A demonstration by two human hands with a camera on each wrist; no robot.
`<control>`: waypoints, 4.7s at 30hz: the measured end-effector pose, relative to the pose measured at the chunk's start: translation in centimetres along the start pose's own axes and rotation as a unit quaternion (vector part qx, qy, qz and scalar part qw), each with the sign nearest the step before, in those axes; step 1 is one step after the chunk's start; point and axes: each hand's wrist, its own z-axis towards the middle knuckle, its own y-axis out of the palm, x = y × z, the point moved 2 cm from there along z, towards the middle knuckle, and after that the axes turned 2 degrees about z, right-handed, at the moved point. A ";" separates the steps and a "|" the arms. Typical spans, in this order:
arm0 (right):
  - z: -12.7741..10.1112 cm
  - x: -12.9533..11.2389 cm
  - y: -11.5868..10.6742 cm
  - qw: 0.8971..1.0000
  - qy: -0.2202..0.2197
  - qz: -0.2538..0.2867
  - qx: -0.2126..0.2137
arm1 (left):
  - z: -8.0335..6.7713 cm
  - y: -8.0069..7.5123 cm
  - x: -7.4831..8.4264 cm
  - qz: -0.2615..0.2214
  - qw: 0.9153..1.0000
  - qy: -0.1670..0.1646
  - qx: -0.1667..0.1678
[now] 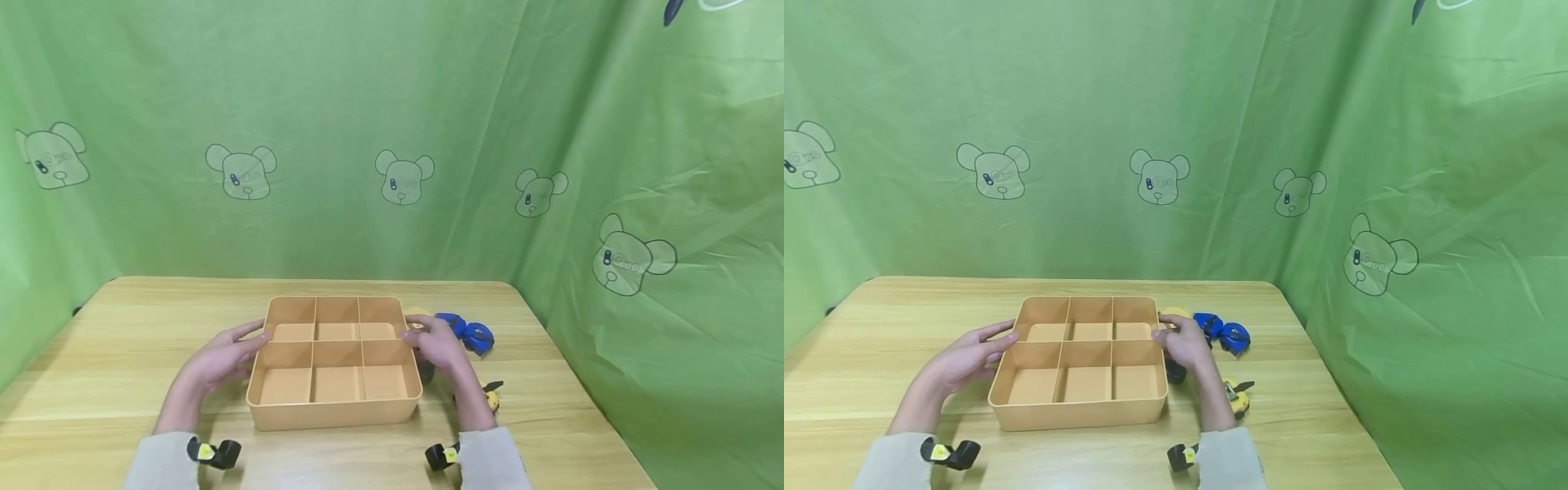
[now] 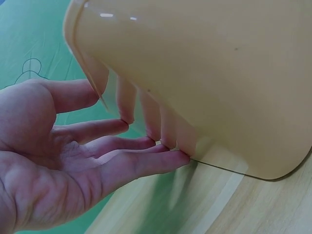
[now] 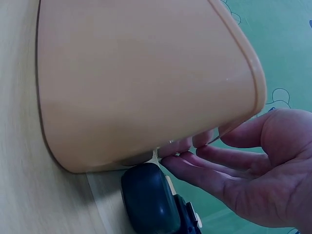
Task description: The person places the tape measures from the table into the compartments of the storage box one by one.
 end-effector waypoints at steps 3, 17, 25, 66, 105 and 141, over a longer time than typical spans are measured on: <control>0.0 0.0 0.0 1.000 -0.001 -0.002 0.002 | 0.0 0.0 0.0 0.001 1.000 -0.001 0.002; -0.1 -0.1 -0.1 1.000 0.002 -0.006 -0.004 | -0.1 -0.1 0.0 0.003 1.000 -0.001 0.002; -0.1 -0.1 0.0 1.000 0.005 -0.008 -0.004 | -0.2 0.0 0.2 0.008 1.000 0.000 0.002; 0.0 0.9 -3.2 0.984 -0.013 -0.069 0.166 | 0.0 -0.1 -0.1 0.013 1.000 -0.003 0.007; 0.7 2.5 -3.0 0.961 0.037 -0.222 0.159 | 0.1 -0.2 -0.3 0.001 1.000 0.002 0.009; 0.5 3.0 -3.4 0.964 0.033 -0.235 0.121 | 0.1 -0.2 -0.3 -0.006 1.000 0.003 0.003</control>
